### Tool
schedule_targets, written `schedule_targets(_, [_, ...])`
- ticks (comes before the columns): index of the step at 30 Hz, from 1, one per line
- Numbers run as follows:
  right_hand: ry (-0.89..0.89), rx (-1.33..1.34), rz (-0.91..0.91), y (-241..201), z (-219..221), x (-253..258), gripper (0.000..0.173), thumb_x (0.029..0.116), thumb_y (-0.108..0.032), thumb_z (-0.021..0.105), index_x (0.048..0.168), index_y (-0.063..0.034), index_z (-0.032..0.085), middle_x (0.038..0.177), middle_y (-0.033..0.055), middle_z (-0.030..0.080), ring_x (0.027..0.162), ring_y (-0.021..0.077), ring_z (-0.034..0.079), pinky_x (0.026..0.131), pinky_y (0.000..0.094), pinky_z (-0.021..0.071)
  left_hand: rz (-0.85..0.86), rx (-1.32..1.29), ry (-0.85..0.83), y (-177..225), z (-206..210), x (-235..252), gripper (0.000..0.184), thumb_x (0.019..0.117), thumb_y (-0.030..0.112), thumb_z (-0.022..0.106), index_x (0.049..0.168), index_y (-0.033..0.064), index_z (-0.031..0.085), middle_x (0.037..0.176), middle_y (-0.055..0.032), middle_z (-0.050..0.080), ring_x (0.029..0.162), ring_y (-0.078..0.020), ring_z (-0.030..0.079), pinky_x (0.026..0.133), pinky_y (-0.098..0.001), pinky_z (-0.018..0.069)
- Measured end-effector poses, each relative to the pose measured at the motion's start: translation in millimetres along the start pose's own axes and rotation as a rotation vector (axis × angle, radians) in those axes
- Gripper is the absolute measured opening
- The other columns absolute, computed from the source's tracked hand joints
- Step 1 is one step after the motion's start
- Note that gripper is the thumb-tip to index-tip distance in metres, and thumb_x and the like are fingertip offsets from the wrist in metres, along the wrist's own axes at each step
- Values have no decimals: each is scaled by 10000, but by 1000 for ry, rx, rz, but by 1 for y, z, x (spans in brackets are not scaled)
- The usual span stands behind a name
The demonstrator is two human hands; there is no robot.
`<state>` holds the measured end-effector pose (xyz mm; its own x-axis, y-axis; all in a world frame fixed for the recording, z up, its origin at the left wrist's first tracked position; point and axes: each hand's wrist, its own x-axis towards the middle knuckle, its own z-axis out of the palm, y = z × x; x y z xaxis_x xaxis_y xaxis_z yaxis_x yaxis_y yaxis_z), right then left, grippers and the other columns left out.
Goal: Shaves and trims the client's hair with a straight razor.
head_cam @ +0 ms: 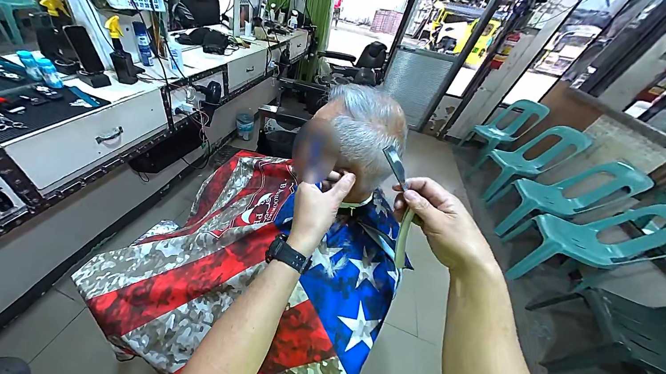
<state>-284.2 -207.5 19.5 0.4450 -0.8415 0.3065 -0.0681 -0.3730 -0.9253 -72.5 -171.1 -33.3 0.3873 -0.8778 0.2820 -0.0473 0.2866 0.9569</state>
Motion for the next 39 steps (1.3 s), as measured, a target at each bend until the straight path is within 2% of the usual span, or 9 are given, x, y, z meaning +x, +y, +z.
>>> schedule_targets(2, [67, -20, 12, 10, 4, -2, 225, 1081, -181, 473, 1201, -100, 645, 957, 27, 657, 809, 112, 634, 761, 282, 561, 59, 148, 18, 6, -1, -1, 399, 916, 462, 755, 1141, 161, 619, 757, -56, 591, 562, -180, 519, 481, -340, 439])
schedule_targets(4, [93, -46, 48, 21, 12, -2, 220, 1080, -184, 491, 1180, -90, 664, 934, 21, 650, 778, 104, 609, 723, 279, 540, 73, 190, 17, 9, -4, -1, 336, 935, 417, 742, 1111, 158, 620, 752, -66, 584, 559, -197, 520, 477, -355, 439])
schedule_targets(7, [67, -58, 115, 35, 25, 1, 218, 1080, -189, 508, 1150, -79, 683, 895, 30, 648, 740, 112, 586, 689, 293, 518, 11, 127, 3, 5, -9, 0, 272, 964, 399, 709, 1107, 169, 677, 779, -67, 648, 573, -186, 558, 495, -350, 458])
schedule_targets(10, [43, -29, 150, 45, 38, 5, 206, 1078, -191, 522, 1119, -73, 687, 884, 28, 646, 731, 107, 580, 688, 287, 513, -25, 70, 15, 2, -11, 1, 226, 972, 371, 710, 1095, 182, 706, 776, -47, 640, 566, -149, 525, 493, -308, 424])
schedule_targets(17, [56, 63, 140, 59, 50, 13, 215, 1079, -198, 522, 1128, -71, 689, 875, 29, 654, 711, 100, 573, 669, 262, 505, -23, 21, 12, 0, -14, 5, 216, 951, 352, 746, 1063, 175, 698, 792, -26, 644, 595, -115, 528, 523, -273, 426])
schedule_targets(20, [72, 78, 142, 61, 53, 14, 208, 1077, -193, 529, 1128, -71, 689, 887, 31, 657, 727, 101, 577, 681, 265, 502, -18, 12, -2, 0, -16, 5, 209, 954, 346, 744, 1056, 169, 699, 762, -23, 645, 563, -103, 516, 494, -256, 412])
schedule_targets(32, [119, 143, 123, 69, 56, 14, 204, 1071, -197, 530, 1137, -71, 676, 891, 28, 639, 736, 102, 574, 687, 266, 508, -45, -1, -19, -1, -15, 7, 203, 956, 350, 738, 1067, 186, 693, 804, -20, 676, 567, -95, 522, 480, -245, 388])
schedule_targets(34, [136, 164, 121, 71, 56, 14, 192, 1065, -190, 539, 1131, -72, 676, 895, 24, 639, 733, 96, 574, 685, 263, 511, -39, -4, -31, -1, -16, 8, 201, 964, 342, 728, 1078, 180, 693, 820, -22, 695, 583, -97, 545, 495, -248, 408])
schedule_targets(39, [128, 183, 103, 77, 58, 15, 196, 1065, -192, 538, 1128, -71, 678, 885, 28, 642, 732, 100, 578, 680, 262, 512, -46, -13, -33, -4, -16, 9, 206, 960, 358, 732, 1077, 192, 695, 792, -12, 667, 563, -87, 512, 492, -243, 393])
